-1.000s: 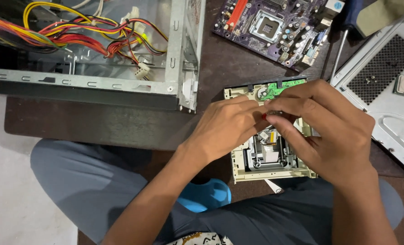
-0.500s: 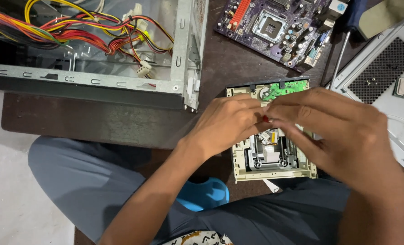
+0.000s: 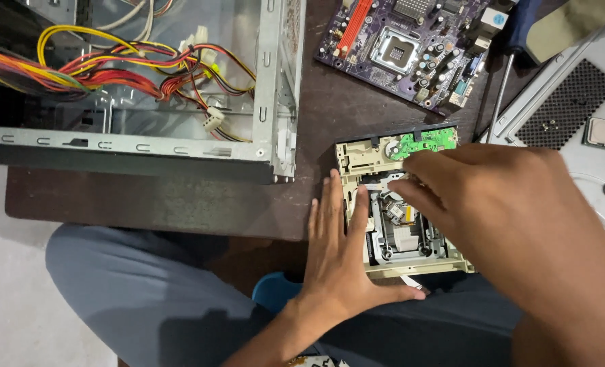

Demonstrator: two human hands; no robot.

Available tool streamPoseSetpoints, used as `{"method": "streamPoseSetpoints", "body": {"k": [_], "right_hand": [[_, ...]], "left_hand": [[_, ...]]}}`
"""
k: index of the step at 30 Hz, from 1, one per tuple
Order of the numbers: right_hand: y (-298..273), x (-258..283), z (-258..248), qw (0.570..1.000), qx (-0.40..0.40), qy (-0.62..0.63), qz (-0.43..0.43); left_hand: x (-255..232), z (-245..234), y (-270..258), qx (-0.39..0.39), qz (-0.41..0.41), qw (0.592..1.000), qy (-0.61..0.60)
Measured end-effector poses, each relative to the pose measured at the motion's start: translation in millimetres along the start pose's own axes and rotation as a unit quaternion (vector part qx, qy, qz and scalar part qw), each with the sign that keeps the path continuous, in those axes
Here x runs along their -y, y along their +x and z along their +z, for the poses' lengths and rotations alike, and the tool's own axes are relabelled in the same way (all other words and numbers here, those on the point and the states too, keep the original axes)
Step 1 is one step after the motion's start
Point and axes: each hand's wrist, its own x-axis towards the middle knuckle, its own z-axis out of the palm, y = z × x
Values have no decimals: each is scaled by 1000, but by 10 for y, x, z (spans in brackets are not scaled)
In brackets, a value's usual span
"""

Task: Disassembling a computer optical drive by removing screws and internal components.

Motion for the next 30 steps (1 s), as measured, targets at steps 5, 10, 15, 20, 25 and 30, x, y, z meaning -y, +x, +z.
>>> {"method": "streamPoseSetpoints", "body": {"k": [5, 10, 15, 20, 25, 30], "right_hand": [[-16, -8, 0, 996, -57, 39, -60], [75, -143, 53, 990, -112, 50, -72], [11, -116, 45, 988, -110, 58, -95], [-84, -49, 55, 990, -99, 61, -79], [-148, -82, 217, 988, -101, 113, -37], [-226, -7, 239, 990, -61, 99, 85]], "left_hand": [[140, -71, 179, 141, -26, 979, 146], [63, -293, 334, 110, -22, 987, 119], [-189, -598, 520, 60, 44, 986, -147], [-17, -537, 829, 17, 121, 969, -216], [232, -365, 888, 20, 189, 958, -213], [215, -214, 865, -27, 190, 960, -201]]}}
